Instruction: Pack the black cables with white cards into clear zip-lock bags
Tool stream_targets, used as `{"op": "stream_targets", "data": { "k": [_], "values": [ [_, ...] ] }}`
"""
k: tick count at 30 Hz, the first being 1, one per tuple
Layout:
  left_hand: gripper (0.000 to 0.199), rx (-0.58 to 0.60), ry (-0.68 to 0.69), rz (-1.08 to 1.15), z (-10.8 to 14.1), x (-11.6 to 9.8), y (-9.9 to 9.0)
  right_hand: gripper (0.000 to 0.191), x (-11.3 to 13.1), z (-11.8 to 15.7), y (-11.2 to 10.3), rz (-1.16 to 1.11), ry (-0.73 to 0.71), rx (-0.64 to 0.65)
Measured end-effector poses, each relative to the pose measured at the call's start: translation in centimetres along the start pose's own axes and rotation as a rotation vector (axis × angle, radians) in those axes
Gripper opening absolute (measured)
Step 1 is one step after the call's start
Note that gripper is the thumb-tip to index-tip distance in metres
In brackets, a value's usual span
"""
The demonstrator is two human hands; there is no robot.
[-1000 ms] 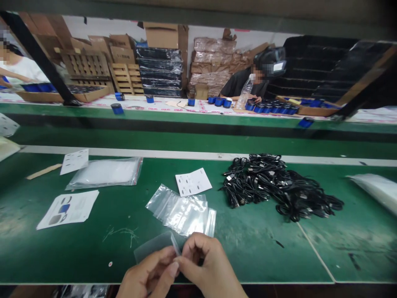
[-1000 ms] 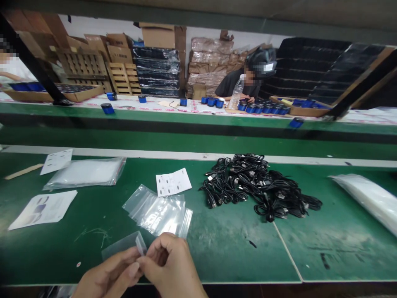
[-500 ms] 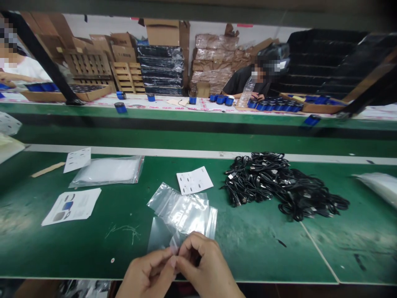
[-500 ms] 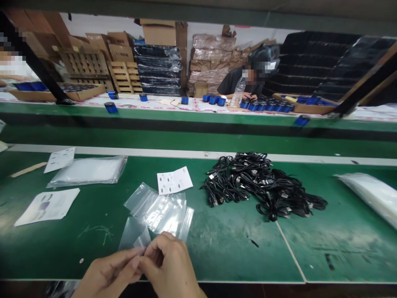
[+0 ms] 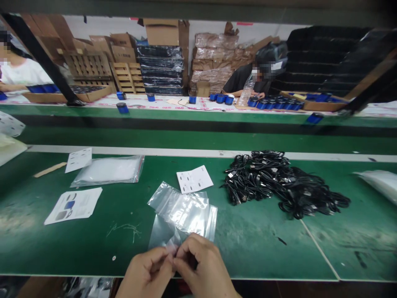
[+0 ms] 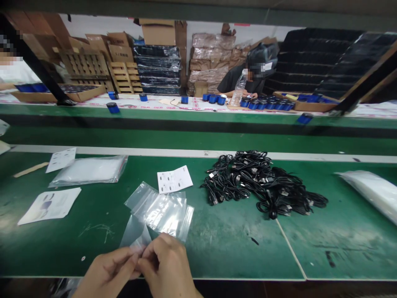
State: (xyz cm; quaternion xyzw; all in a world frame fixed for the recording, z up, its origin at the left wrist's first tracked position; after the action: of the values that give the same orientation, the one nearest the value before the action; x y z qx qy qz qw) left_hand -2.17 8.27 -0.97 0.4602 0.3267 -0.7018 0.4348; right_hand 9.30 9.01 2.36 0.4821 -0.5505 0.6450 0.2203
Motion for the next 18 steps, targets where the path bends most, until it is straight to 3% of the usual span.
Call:
{"op": "stream_targets", "data": {
  "k": [9, 14, 18],
  "values": [
    [0.024, 0.022, 0.001, 0.069, -0.4, 0.4, 0.1, 0.025, 2.3, 1.7, -0.6, 0.244, -0.186, -0.082],
    [0.019, -0.044, 0.070, -0.128, -0.1, -1.2, 0.0, 0.034, 3.4, 1.5, -0.9, 0.316, -0.218, -0.112],
    [0.020, 0.004, 0.105, -0.297, -0.2, -2.0, 0.7, 0.035, 3.4, 1.3, -0.9, 0.359, -0.209, -0.087]
  ]
}}
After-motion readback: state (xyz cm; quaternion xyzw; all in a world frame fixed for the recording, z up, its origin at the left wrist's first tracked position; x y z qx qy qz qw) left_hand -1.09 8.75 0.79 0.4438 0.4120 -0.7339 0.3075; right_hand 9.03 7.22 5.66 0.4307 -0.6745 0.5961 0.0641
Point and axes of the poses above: each hand's wrist, its own z-axis away from the middle knuckle, its own y-axis out of the palm, x = y × z, the point moved 10 cm from there along -z, towards the middle knuckle, and after that the axes turned 15 degrees about x, right-handed, at the moved point
